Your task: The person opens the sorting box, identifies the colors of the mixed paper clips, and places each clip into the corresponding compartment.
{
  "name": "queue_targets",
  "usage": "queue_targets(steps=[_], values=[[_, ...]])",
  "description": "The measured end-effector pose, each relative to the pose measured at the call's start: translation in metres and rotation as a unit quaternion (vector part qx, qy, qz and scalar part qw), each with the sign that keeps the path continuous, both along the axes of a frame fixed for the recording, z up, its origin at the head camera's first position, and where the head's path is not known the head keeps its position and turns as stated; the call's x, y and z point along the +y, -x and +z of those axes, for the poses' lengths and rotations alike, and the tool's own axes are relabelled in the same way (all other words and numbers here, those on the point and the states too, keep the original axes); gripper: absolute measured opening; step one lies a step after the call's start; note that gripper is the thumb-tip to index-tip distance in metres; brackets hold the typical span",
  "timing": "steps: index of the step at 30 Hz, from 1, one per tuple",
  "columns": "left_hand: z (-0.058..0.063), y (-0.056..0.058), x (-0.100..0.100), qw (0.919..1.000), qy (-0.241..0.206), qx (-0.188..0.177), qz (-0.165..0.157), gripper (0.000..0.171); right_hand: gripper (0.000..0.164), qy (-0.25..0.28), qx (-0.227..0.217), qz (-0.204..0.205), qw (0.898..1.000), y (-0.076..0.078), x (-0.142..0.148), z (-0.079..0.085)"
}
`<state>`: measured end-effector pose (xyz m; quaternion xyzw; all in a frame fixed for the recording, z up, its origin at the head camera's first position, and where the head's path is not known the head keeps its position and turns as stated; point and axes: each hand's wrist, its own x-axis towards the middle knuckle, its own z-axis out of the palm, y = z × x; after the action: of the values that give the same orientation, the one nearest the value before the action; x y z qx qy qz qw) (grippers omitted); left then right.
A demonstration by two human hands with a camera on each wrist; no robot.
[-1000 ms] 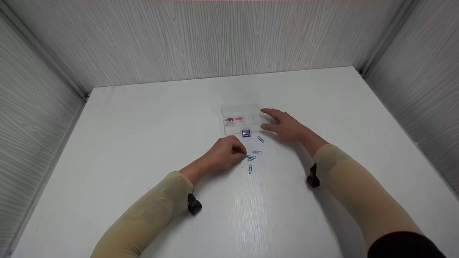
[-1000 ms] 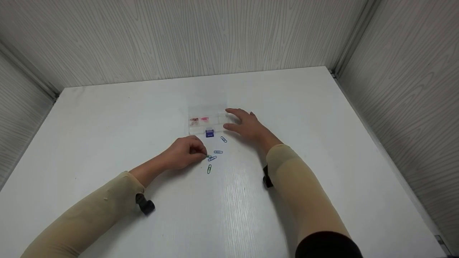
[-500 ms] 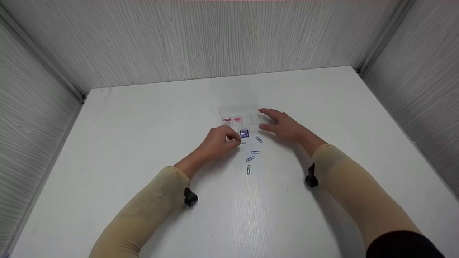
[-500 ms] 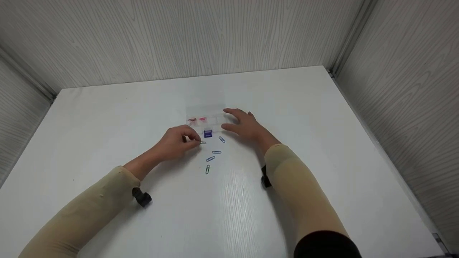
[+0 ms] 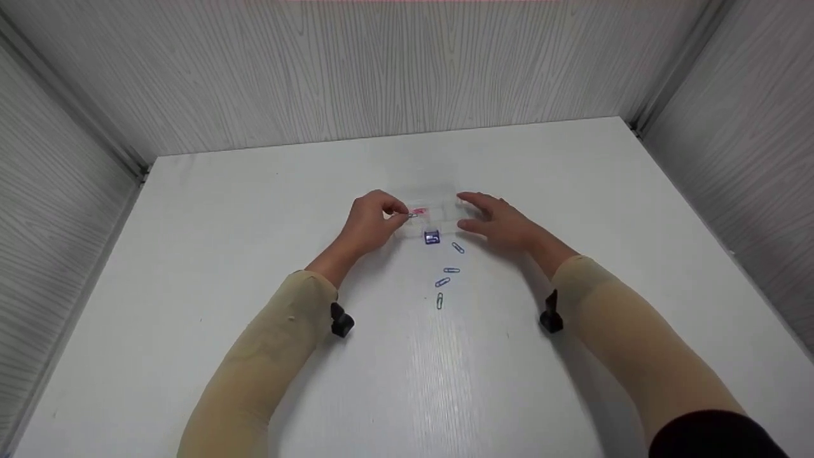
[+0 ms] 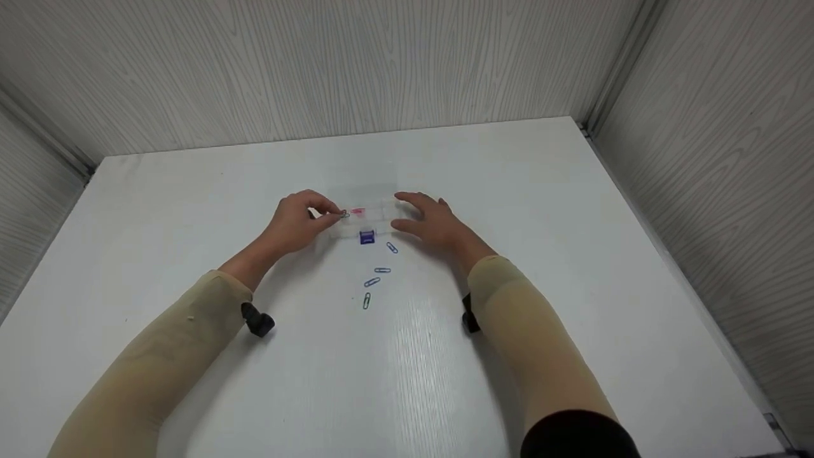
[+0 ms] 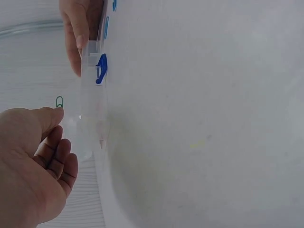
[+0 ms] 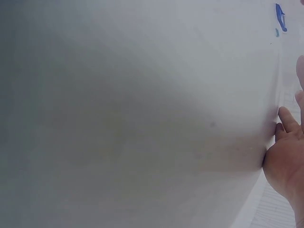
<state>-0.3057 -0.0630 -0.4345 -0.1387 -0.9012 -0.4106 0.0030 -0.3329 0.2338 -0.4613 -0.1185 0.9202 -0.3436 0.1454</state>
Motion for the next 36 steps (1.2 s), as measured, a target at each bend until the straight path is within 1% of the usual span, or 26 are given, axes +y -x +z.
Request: queue_targets(steps=[5, 8, 12, 15, 19, 23, 26, 29, 33, 36], values=[[-0.004, 0.005, 0.0, 1.0, 0.004, -0.003, 0.008, 0.014, 0.072, 0.006, -0.007, -0.008, 1.0, 0.0, 0.002, 0.0], [-0.006, 0.005, 0.002, 0.9998, 0.009, -0.014, 0.014, 0.013, 0.073, 0.003, -0.01, -0.012, 1.0, 0.0, 0.003, 0.001], [-0.007, 0.004, 0.004, 0.9993, 0.017, -0.028, 0.021, 0.014, 0.072, 0.003, 0.001, 0.002, 1.0, -0.001, 0.003, 0.001], [-0.009, 0.003, 0.006, 0.999, 0.021, -0.031, 0.023, 0.015, 0.071, 0.004, 0.007, 0.009, 1.0, -0.002, 0.003, 0.001], [-0.011, 0.004, 0.007, 0.9991, 0.019, -0.028, 0.024, 0.016, 0.071, 0.002, 0.005, 0.006, 1.0, -0.002, 0.002, 0.001], [-0.01, 0.002, 0.006, 0.9994, 0.009, -0.022, 0.023, 0.019, 0.071, 0.0, 0.004, 0.006, 1.0, -0.002, 0.003, 0.001], [-0.008, -0.003, 0.005, 0.9997, -0.002, -0.013, 0.02, 0.022, 0.072, -0.001, 0.003, 0.007, 1.0, -0.002, 0.002, 0.001], [-0.008, -0.01, 0.005, 0.9999, -0.012, -0.003, 0.01, 0.025, 0.073, -0.004, 0.005, 0.009, 1.0, -0.001, 0.002, 0.001], [-0.009, -0.025, 0.006, 0.9995, -0.027, -0.002, -0.015, 0.027, 0.074, -0.011, 0.009, 0.013, 1.0, -0.001, 0.002, 0.001], [-0.01, -0.038, 0.008, 0.9986, -0.035, -0.013, -0.036, 0.027, 0.073, -0.01, 0.011, 0.015, 1.0, -0.001, 0.002, 0.002]])
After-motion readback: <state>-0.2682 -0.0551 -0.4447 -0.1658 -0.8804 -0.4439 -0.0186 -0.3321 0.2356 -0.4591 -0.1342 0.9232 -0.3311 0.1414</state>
